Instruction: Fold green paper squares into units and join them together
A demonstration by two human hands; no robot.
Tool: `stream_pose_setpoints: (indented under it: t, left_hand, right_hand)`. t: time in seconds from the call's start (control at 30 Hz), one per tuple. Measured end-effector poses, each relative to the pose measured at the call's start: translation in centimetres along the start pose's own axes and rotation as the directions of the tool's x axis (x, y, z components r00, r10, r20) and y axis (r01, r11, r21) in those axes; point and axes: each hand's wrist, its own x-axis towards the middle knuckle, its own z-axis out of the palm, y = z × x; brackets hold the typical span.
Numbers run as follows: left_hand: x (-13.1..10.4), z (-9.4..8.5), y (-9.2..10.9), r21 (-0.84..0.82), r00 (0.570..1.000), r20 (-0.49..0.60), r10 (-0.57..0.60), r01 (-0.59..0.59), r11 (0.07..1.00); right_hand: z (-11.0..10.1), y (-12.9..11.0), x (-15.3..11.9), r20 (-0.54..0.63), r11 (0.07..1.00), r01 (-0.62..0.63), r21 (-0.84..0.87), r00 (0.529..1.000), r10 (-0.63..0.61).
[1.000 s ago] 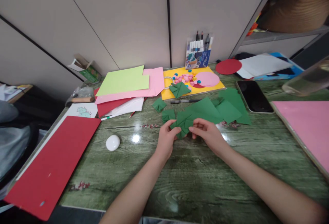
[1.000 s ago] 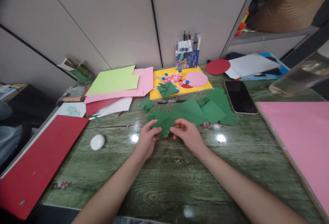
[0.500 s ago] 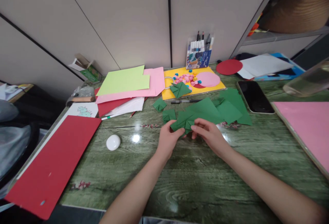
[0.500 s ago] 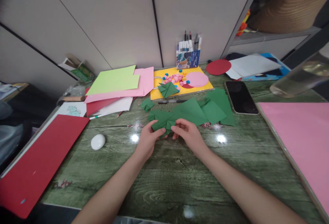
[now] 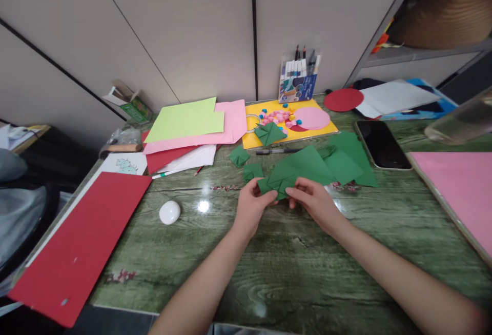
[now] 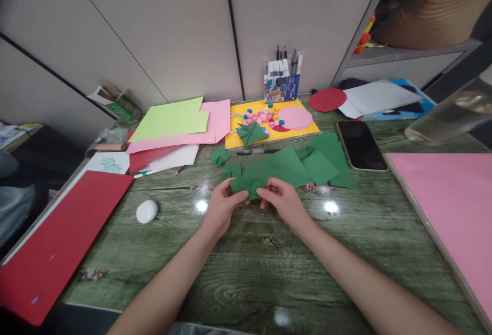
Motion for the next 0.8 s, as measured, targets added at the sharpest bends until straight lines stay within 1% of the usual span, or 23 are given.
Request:
stream_pose_setpoints:
  t: [0.2, 0.33, 0.47, 0.6, 0.7, 0.8]
  left_hand:
    - [0.1, -0.24, -0.24, -0.039, 0.999, 0.043, -0.021, 0.023, 0.999]
    - [0.14, -0.23, -0.33, -0.041, 0.999, 0.043, -0.022, 0.023, 0.999]
    - [0.11, -0.16, -0.28, -0.026, 0.999, 0.047, -0.009, 0.01, 1.0]
    - [0.06, -0.09, -0.24, -0.013, 0.999, 0.043, 0.009, -0.009, 1.0]
    - [0.07, -0.13, -0.38, 0.004, 0.999, 0.038, 0.024, -0.025, 1.0]
    - [0.09, -0.23, -0.58, 0.077, 0.999, 0.024, 0.047, -0.049, 0.996]
  right_hand:
    - [0.03, 0.29, 0.11, -0.035, 1.0, -0.016, 0.02, 0.999, 0.017]
    - [0.12, -0.12, 0.03, -0.043, 0.999, -0.024, -0.038, 0.999, 0.023]
    - [0.3, -0.57, -0.07, -0.058, 0.994, -0.002, -0.111, 0.998, -0.005]
    - [0.37, -0.59, -0.07, -0.066, 0.99, 0.019, -0.139, 0.997, -0.029]
    - [0.33, -0.46, -0.04, -0.052, 0.99, 0.028, -0.137, 0.998, -0.035]
    - [0.28, -0.35, -0.05, -0.015, 0.99, 0.038, -0.136, 0.999, -0.041]
